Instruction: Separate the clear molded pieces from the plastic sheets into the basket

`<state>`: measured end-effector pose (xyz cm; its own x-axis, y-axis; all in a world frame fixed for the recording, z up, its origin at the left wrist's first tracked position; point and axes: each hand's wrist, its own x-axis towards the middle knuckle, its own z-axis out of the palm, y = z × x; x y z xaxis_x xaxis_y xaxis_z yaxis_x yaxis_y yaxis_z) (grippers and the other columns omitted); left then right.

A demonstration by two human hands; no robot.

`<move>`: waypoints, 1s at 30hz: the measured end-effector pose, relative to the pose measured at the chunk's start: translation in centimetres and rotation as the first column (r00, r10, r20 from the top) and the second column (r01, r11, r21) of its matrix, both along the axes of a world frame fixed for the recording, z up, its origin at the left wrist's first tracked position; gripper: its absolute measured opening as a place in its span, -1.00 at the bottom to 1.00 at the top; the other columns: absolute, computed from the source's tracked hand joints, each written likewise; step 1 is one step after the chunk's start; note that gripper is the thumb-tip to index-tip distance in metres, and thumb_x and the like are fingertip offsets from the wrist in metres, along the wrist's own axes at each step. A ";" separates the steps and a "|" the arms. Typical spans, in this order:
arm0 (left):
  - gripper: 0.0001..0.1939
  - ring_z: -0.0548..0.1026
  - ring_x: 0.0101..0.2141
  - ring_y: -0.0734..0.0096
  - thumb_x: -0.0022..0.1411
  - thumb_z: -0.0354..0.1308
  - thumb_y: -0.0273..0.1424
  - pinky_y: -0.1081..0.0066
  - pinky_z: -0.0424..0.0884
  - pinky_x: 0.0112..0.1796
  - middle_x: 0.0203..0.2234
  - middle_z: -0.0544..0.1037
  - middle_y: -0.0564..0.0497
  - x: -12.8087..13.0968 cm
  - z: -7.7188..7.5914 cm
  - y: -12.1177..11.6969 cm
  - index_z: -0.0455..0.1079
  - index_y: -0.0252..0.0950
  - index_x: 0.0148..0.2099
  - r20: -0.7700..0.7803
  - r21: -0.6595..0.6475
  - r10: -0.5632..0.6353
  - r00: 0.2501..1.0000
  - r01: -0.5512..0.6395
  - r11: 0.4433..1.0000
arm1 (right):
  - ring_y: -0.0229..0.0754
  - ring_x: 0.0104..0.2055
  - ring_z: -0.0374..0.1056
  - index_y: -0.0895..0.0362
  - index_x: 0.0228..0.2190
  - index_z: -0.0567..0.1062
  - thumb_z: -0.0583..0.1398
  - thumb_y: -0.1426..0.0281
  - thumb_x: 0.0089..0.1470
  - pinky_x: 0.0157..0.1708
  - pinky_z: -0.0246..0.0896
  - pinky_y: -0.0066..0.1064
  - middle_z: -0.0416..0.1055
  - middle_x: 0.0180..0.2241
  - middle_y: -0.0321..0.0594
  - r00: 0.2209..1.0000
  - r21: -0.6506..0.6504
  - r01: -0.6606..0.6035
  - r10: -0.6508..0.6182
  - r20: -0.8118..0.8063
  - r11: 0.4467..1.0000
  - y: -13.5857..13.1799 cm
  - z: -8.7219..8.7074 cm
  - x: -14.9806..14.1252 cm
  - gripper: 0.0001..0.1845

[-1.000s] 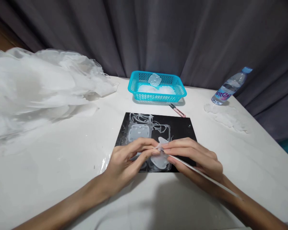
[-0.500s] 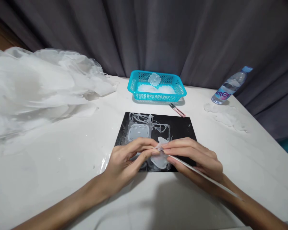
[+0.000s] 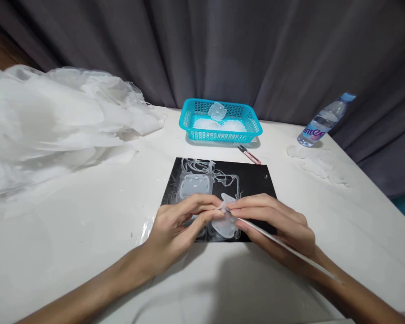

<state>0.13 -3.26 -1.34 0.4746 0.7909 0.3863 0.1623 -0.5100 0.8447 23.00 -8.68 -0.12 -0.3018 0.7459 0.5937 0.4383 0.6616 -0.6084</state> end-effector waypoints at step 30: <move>-0.79 0.64 -0.36 0.69 0.38 0.22 -0.64 0.83 0.46 -0.25 -0.28 0.69 0.14 -0.3 -0.2 0.3 0.50 -0.25 -0.04 -0.025 0.182 -0.023 0.999 0.027 0.983 | -0.24 -0.02 0.61 0.13 -0.04 0.59 0.27 0.56 0.28 0.05 0.52 -0.46 0.67 -0.06 -0.16 0.995 0.081 0.061 -0.066 0.068 0.995 -0.1 0.7 -0.5 -0.76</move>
